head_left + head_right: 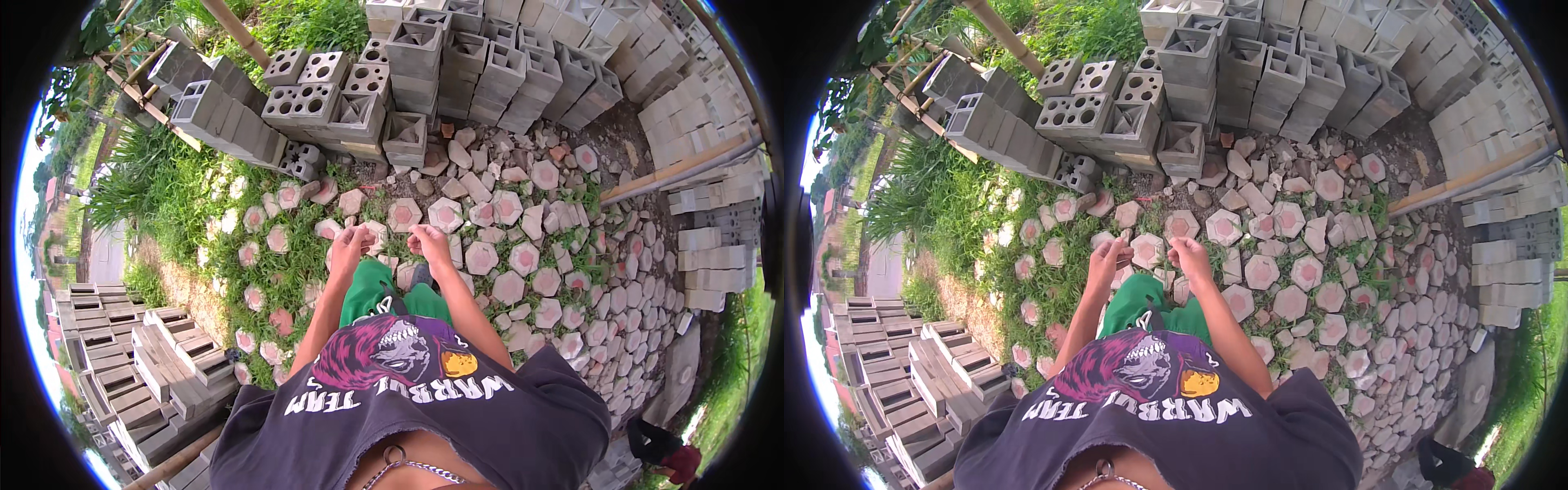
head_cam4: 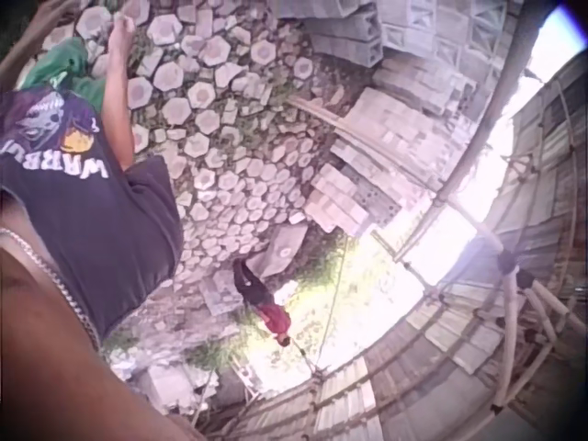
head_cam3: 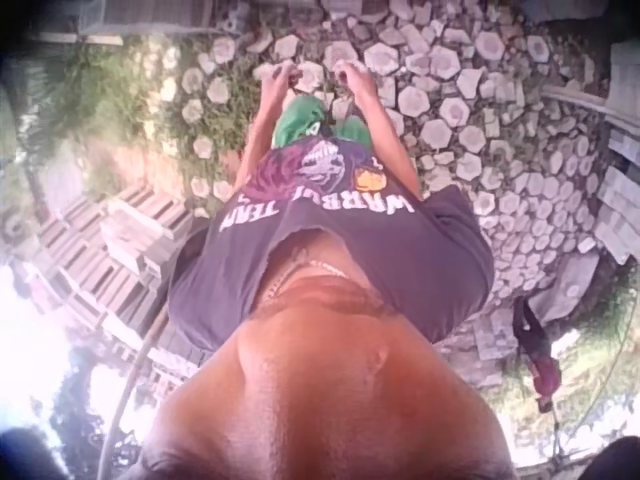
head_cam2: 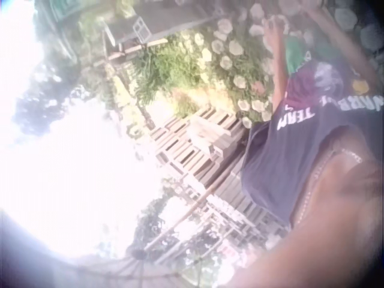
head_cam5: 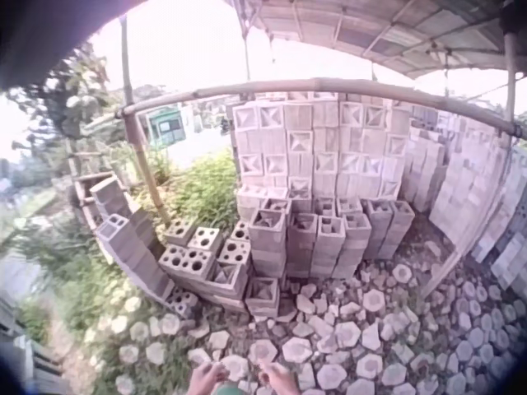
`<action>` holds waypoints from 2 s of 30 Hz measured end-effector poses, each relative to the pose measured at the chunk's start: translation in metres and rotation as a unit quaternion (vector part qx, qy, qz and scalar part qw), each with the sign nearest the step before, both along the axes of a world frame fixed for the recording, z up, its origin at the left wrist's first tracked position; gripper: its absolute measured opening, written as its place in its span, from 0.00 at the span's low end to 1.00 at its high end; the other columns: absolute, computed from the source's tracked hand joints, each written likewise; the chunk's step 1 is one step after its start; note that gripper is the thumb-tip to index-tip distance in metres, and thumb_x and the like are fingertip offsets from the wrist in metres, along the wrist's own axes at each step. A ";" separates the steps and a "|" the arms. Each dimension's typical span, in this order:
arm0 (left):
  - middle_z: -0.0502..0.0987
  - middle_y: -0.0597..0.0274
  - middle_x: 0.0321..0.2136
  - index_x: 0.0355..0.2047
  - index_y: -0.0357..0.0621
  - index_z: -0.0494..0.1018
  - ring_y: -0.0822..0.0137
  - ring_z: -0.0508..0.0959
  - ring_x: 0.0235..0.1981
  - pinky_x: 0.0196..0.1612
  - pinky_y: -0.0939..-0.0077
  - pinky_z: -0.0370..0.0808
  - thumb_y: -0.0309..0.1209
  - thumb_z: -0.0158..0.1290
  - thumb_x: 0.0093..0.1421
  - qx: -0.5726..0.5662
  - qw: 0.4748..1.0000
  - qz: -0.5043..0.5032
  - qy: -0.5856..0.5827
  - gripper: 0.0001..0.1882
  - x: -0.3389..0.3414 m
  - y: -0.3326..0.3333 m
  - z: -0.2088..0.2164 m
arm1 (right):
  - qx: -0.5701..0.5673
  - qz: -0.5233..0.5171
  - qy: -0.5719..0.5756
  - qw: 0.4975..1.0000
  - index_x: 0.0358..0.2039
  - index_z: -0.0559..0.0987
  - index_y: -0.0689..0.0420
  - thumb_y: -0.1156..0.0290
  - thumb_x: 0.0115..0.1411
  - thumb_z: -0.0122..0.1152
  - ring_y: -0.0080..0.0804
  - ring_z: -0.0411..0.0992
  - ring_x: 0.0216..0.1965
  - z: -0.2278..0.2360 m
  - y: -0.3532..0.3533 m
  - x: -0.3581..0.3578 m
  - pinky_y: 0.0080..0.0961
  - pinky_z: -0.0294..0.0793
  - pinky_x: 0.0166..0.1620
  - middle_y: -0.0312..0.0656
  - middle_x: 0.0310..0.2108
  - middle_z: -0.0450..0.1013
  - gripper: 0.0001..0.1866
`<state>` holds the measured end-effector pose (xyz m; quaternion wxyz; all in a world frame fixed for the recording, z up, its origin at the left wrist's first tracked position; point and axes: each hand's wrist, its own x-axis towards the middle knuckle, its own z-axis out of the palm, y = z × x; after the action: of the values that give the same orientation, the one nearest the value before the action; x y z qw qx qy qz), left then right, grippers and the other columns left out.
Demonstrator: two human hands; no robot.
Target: The person picks up hollow concrete blocks by hand from the ground and stacks them on top of existing piles.
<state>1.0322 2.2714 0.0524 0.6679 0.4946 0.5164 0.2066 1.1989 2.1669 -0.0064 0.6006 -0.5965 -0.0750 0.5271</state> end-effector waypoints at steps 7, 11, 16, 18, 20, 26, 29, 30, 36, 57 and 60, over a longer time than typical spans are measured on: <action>0.78 0.61 0.39 0.40 0.38 0.74 0.70 0.75 0.42 0.43 0.74 0.70 0.46 0.49 0.62 -0.041 0.999 -0.033 0.008 0.21 0.068 0.090 -0.046 | -0.083 -0.003 0.023 0.996 0.33 0.76 0.55 0.59 0.59 0.57 0.19 0.71 0.26 -0.021 0.084 0.080 0.17 0.71 0.31 0.32 0.26 0.73 0.12; 0.78 0.62 0.36 0.40 0.36 0.73 0.72 0.74 0.39 0.42 0.75 0.69 0.44 0.51 0.61 -0.044 0.998 -0.034 -0.018 0.20 0.126 0.184 -0.050 | -0.106 0.025 -0.027 0.994 0.33 0.75 0.53 0.57 0.59 0.57 0.21 0.72 0.28 -0.023 0.169 0.137 0.20 0.72 0.33 0.33 0.27 0.73 0.13; 0.76 0.61 0.33 0.41 0.35 0.72 0.73 0.73 0.36 0.39 0.78 0.70 0.43 0.51 0.60 0.023 0.995 -0.098 -0.012 0.21 0.193 0.302 -0.048 | -0.128 0.042 -0.068 0.989 0.37 0.75 0.53 0.55 0.59 0.57 0.20 0.71 0.32 0.006 0.266 0.215 0.21 0.70 0.37 0.32 0.31 0.74 0.15; 0.77 0.59 0.35 0.45 0.35 0.71 0.70 0.74 0.36 0.38 0.75 0.71 0.45 0.53 0.58 0.040 0.991 -0.126 0.000 0.24 0.213 0.342 -0.051 | -0.141 0.018 -0.074 0.987 0.40 0.74 0.53 0.55 0.59 0.57 0.20 0.70 0.33 0.010 0.297 0.241 0.22 0.70 0.37 0.32 0.32 0.73 0.16; 0.76 0.54 0.40 0.46 0.35 0.70 0.67 0.75 0.40 0.42 0.72 0.72 0.46 0.54 0.57 0.056 0.989 -0.130 0.030 0.26 0.242 0.387 -0.055 | -0.142 0.005 -0.088 0.986 0.41 0.74 0.53 0.55 0.59 0.57 0.20 0.69 0.33 0.009 0.330 0.274 0.22 0.69 0.37 0.32 0.33 0.72 0.16; 0.72 0.46 0.47 0.52 0.30 0.65 0.59 0.72 0.48 0.51 0.69 0.68 0.49 0.56 0.53 0.021 0.992 -0.098 0.078 0.36 0.314 0.513 -0.125 | -0.216 0.018 -0.131 0.967 0.45 0.72 0.51 0.54 0.57 0.59 0.25 0.67 0.39 -0.041 0.426 0.367 0.31 0.70 0.39 0.34 0.39 0.70 0.20; 0.68 0.44 0.52 0.57 0.32 0.60 0.57 0.69 0.53 0.53 0.66 0.66 0.51 0.56 0.53 -0.012 0.994 -0.062 0.094 0.41 0.344 0.559 -0.158 | -0.254 0.009 -0.164 0.953 0.51 0.68 0.54 0.51 0.54 0.61 0.33 0.67 0.45 -0.081 0.475 0.408 0.38 0.70 0.43 0.40 0.45 0.69 0.29; 0.66 0.43 0.54 0.58 0.32 0.59 0.57 0.68 0.54 0.54 0.65 0.65 0.52 0.56 0.52 -0.005 0.992 -0.072 0.101 0.42 0.356 0.572 -0.170 | -0.278 -0.010 -0.196 0.940 0.53 0.66 0.58 0.50 0.52 0.62 0.37 0.67 0.48 -0.097 0.490 0.417 0.36 0.69 0.47 0.45 0.48 0.68 0.34; 0.63 0.45 0.58 0.61 0.35 0.56 0.57 0.63 0.58 0.59 0.64 0.58 0.57 0.55 0.50 0.036 0.991 -0.089 0.090 0.48 0.465 0.635 -0.224 | -0.211 -0.103 -0.209 0.949 0.61 0.54 0.67 0.42 0.46 0.64 0.47 0.58 0.60 -0.164 0.566 0.495 0.37 0.59 0.60 0.59 0.59 0.57 0.53; 0.69 0.46 0.52 0.57 0.34 0.63 0.55 0.68 0.54 0.57 0.65 0.62 0.55 0.56 0.52 -0.116 0.975 -0.139 0.126 0.42 0.386 0.495 -0.159 | -0.066 -0.023 -0.083 0.994 0.57 0.62 0.60 0.73 0.47 0.63 0.37 0.65 0.52 -0.130 0.443 0.398 0.34 0.59 0.59 0.46 0.50 0.68 0.35; 0.58 0.50 0.62 0.64 0.37 0.49 0.52 0.58 0.62 0.63 0.57 0.53 0.74 0.41 0.48 -0.375 0.926 -0.003 -0.053 0.58 0.300 0.422 -0.187 | -0.112 0.024 -0.009 0.993 0.56 0.65 0.60 0.74 0.46 0.64 0.36 0.67 0.51 -0.106 0.372 0.341 0.33 0.61 0.58 0.45 0.48 0.70 0.34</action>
<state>1.3320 2.6936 -0.1346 0.8318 0.1981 0.5181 0.0220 1.5397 2.5391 -0.1119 0.5167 -0.6627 -0.0351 0.5410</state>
